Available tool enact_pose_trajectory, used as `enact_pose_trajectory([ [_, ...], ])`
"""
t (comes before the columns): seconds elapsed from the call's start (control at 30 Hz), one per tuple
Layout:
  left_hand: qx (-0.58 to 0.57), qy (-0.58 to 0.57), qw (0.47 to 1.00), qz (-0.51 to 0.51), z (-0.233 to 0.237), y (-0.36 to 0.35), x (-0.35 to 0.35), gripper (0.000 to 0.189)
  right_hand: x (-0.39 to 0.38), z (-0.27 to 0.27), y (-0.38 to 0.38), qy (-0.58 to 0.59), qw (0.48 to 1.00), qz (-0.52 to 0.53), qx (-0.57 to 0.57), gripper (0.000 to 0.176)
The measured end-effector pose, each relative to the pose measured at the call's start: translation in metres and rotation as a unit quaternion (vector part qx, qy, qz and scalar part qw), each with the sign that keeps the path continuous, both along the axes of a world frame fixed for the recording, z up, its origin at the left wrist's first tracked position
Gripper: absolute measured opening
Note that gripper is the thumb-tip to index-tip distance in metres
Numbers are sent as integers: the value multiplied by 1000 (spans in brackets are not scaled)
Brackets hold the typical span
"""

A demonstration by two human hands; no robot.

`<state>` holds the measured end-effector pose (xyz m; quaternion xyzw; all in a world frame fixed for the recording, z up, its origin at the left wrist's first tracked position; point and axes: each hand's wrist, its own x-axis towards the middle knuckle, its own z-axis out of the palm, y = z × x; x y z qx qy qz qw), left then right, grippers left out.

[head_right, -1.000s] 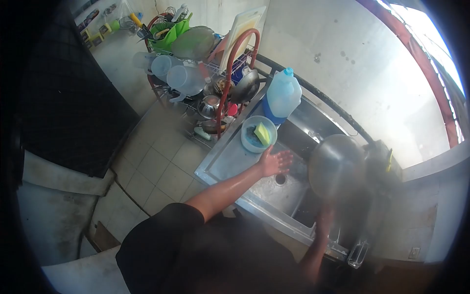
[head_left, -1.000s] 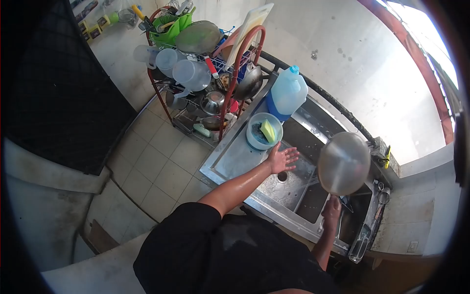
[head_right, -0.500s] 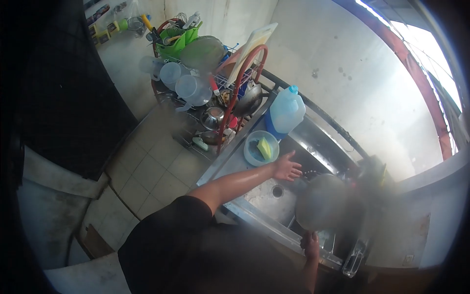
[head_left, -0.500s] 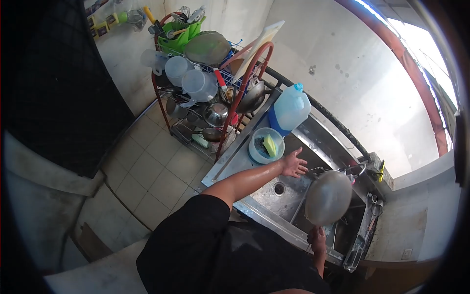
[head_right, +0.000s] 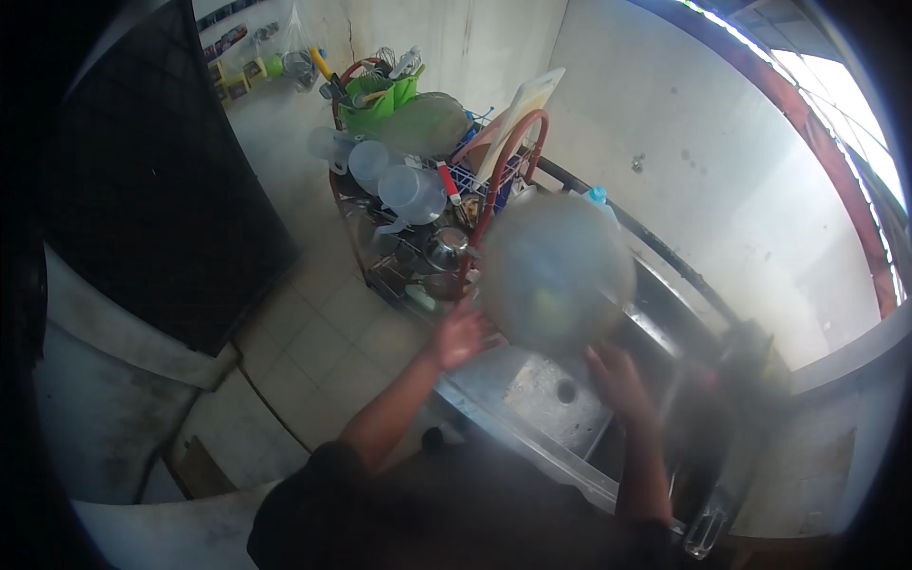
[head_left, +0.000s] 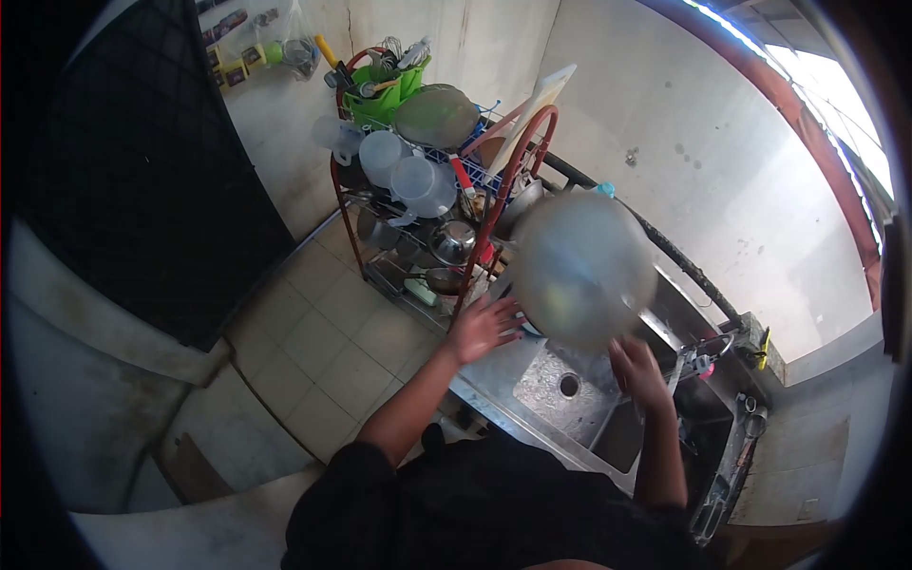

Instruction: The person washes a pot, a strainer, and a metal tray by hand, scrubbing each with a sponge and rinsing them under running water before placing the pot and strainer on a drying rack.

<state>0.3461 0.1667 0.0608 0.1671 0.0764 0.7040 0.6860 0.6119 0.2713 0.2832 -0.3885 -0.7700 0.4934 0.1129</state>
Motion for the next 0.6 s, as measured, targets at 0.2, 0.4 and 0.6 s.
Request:
enact_pose_trajectory([
  [0.2, -325, 161, 896, 256, -83, -249, -30, 62, -218, 18, 41, 41, 989, 135, 44, 32],
  [0.4, -654, 160, 633, 382, -236, -414, 77, 52, -432, -42, 115, 30, 988, 116, 93, 19],
  [0.6, -637, 49, 670, 377, -234, -447, 199, 39, -507, -52, 131, 140, 987, 70, -27, 14],
])
